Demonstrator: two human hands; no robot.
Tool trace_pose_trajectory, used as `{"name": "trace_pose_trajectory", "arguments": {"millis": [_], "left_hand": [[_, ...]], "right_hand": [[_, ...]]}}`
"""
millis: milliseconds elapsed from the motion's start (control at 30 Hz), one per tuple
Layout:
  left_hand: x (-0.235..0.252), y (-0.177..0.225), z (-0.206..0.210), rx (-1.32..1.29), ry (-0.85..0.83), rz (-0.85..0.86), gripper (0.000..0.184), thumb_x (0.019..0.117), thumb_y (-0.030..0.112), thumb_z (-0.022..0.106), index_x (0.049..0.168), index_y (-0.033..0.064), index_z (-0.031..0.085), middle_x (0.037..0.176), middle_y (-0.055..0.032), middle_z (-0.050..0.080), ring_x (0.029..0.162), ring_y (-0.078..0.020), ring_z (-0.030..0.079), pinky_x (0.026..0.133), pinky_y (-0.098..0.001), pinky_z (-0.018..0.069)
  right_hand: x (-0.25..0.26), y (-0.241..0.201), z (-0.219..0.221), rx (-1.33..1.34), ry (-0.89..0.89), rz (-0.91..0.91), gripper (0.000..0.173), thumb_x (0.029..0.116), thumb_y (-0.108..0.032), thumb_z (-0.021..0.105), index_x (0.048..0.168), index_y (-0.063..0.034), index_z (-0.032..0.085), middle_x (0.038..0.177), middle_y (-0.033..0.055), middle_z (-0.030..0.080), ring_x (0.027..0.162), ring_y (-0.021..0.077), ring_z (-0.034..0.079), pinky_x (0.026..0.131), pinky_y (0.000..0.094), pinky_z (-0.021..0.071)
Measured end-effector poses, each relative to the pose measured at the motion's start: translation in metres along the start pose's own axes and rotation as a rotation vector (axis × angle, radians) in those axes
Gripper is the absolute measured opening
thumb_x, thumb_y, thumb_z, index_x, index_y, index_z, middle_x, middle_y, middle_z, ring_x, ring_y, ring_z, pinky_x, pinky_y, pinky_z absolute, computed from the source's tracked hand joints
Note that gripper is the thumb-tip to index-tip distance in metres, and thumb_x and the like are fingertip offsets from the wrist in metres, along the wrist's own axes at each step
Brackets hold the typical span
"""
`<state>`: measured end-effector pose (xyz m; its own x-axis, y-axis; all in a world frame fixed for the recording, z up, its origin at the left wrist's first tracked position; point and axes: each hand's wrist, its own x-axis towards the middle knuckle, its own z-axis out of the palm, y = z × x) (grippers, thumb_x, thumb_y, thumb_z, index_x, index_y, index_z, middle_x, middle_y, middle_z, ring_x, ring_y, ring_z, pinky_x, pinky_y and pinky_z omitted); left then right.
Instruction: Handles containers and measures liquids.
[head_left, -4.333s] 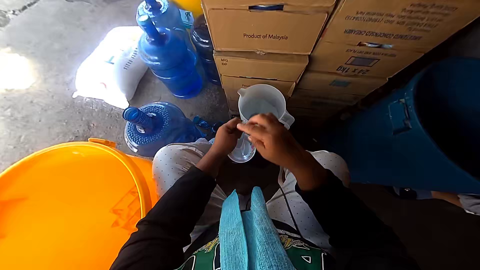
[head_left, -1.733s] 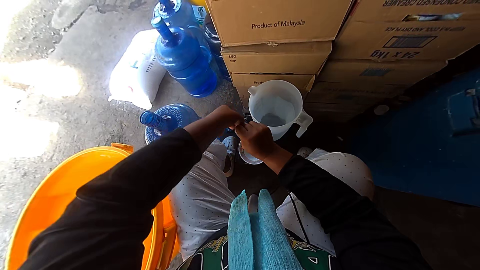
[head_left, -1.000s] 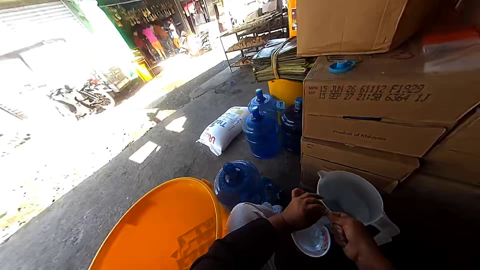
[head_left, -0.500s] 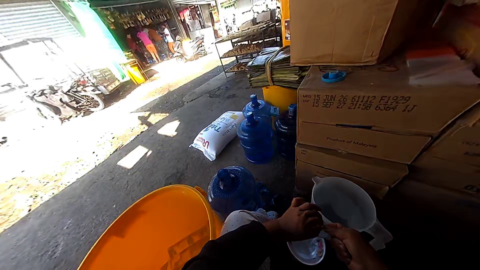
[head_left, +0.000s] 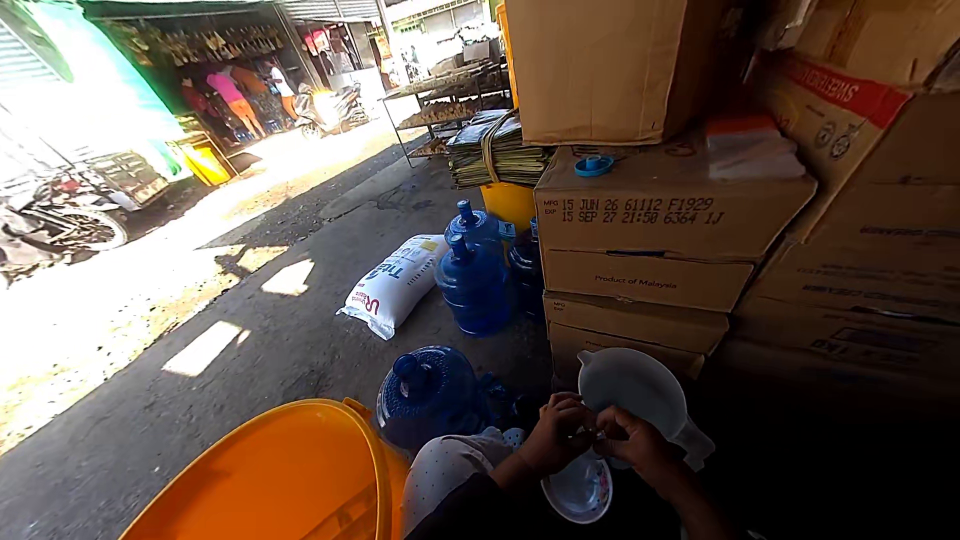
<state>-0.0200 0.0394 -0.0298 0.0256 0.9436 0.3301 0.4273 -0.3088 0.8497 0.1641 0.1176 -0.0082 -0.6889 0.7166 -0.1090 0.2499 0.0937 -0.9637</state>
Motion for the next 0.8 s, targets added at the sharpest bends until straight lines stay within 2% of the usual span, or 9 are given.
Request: {"name": "trace_pose_trajectory", "arguments": {"millis": [100, 300, 500, 567, 667, 733, 800], "left_hand": [[0.0, 0.0, -0.01, -0.025, -0.078, -0.011, 0.012, 0.0912, 0.009, 0.067, 0.091, -0.0004, 0.074, 0.113, -0.0119, 0.072, 0.136, -0.0289, 0.049, 0.111, -0.0584, 0.0321], [0.0, 0.003, -0.014, 0.058, -0.093, -0.008, 0.013, 0.0916, 0.011, 0.065, 0.091, 0.0004, 0.072, 0.11, -0.0117, 0.072, 0.132, -0.0278, 0.052, 0.109, -0.0589, 0.0307], [-0.009, 0.001, -0.005, 0.086, -0.001, 0.033, 0.007, 0.088, 0.007, 0.066, 0.089, 0.0026, 0.072, 0.105, -0.0108, 0.073, 0.123, -0.0245, 0.06, 0.108, -0.0554, 0.0334], [-0.01, 0.001, -0.004, 0.106, 0.033, 0.04, 0.007, 0.088, 0.005, 0.065, 0.089, 0.0023, 0.071, 0.105, -0.0117, 0.073, 0.119, -0.0238, 0.063, 0.108, -0.0538, 0.0346], [-0.009, 0.001, -0.002, 0.172, 0.075, 0.044, 0.009, 0.0894, 0.004, 0.063, 0.091, 0.0011, 0.071, 0.101, -0.0128, 0.074, 0.111, -0.0241, 0.067, 0.107, -0.0525, 0.0368], [-0.008, 0.004, -0.002, 0.177, 0.071, 0.015, 0.011, 0.091, 0.003, 0.062, 0.094, -0.0006, 0.071, 0.1, -0.0139, 0.073, 0.108, -0.0247, 0.067, 0.108, -0.0519, 0.0368], [-0.007, 0.008, -0.002, 0.161, 0.055, -0.004, 0.012, 0.0925, 0.003, 0.061, 0.095, -0.0016, 0.071, 0.101, -0.0143, 0.073, 0.108, -0.0247, 0.067, 0.109, -0.0519, 0.0359]], "right_hand": [[-0.002, -0.001, 0.006, 0.046, 0.014, 0.024, 0.022, 0.0852, -0.003, 0.079, 0.103, -0.0026, 0.066, 0.081, 0.0005, 0.059, 0.068, 0.0052, 0.055, 0.062, 0.0202, 0.0465], [-0.004, -0.004, 0.017, 0.04, 0.069, 0.056, 0.023, 0.0864, -0.003, 0.078, 0.106, -0.0019, 0.066, 0.082, 0.0028, 0.059, 0.06, 0.006, 0.052, 0.054, 0.0206, 0.0441], [-0.006, -0.008, 0.016, 0.029, 0.024, 0.064, 0.014, 0.0886, -0.004, 0.077, 0.096, -0.0025, 0.066, 0.082, 0.0035, 0.062, 0.054, 0.0051, 0.05, 0.049, 0.0198, 0.0432], [-0.009, -0.009, 0.021, 0.038, 0.068, 0.056, 0.01, 0.0913, -0.005, 0.075, 0.097, -0.0015, 0.067, 0.084, 0.0044, 0.063, 0.055, 0.0056, 0.051, 0.049, 0.0201, 0.0439], [-0.016, -0.008, 0.034, 0.099, 0.18, 0.051, 0.009, 0.095, -0.006, 0.07, 0.102, -0.0009, 0.067, 0.079, 0.0043, 0.065, 0.05, 0.0049, 0.052, 0.046, 0.0189, 0.0447], [-0.018, -0.005, 0.038, 0.011, 0.228, 0.0, 0.014, 0.0944, -0.006, 0.07, 0.107, 0.0008, 0.067, 0.083, 0.007, 0.065, 0.057, 0.0072, 0.056, 0.052, 0.0212, 0.0487], [-0.02, -0.002, 0.04, -0.188, 0.305, -0.159, 0.017, 0.0909, -0.004, 0.073, 0.105, 0.0054, 0.069, 0.091, 0.0145, 0.067, 0.074, 0.0159, 0.063, 0.069, 0.0287, 0.0541]]}}
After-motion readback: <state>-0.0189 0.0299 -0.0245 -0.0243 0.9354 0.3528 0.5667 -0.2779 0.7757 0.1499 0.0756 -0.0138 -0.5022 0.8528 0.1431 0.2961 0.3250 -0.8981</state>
